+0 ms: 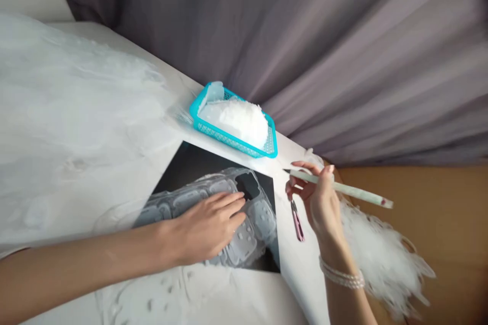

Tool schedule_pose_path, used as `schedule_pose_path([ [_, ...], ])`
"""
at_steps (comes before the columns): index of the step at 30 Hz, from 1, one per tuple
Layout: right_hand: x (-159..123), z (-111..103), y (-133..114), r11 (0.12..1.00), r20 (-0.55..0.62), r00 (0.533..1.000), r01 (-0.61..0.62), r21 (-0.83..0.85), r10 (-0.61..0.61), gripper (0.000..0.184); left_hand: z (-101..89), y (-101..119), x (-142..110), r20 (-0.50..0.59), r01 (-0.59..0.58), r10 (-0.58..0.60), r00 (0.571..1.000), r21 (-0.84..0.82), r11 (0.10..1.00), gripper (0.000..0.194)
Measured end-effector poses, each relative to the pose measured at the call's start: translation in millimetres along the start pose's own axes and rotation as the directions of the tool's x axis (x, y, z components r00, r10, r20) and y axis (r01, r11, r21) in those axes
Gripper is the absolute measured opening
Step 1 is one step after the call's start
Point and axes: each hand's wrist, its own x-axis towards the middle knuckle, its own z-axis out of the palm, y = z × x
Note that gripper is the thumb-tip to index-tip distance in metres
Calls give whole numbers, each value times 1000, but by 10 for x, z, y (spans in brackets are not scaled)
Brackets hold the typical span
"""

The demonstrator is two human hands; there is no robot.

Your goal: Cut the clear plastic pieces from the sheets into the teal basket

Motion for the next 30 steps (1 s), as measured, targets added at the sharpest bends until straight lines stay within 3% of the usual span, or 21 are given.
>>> schedule_pose_path([
  [3, -510, 8, 197, 987, -38, 988, -150, -56, 148, 43, 139, 7, -4, 27, -56, 54, 998, 78, 995, 39],
  [9, -972, 103, 406, 953, 19, 989, -136, -272, 146, 26, 335, 113, 37, 7, -31, 32, 999, -103, 994, 41],
  [15, -1070, 161, 367, 933, 147, 984, -38, -358, 96, 23, 379, 172, -31, 49, 23, -16, 999, -143, 989, 44],
  [20, -1042, 210, 334, 928, 169, 985, 38, -371, 27, 17, 331, 166, -36, 102, 19, -6, 995, -129, 992, 45],
  [25, -1017, 259, 297, 897, 172, 985, 105, -430, -33, 15, 328, 167, -39, 65, 28, -15, 998, -207, 978, 45],
  [27, -1006, 283, 295, 884, 170, 984, 124, -451, -52, 14, 330, 170, -32, 64, 14, -3, 998, -162, 987, 43],
  [30, -996, 314, 312, 862, 170, 981, 165, -479, -93, 13, 321, 176, -13, 102, -55, 48, 994, 69, 996, 43],
])
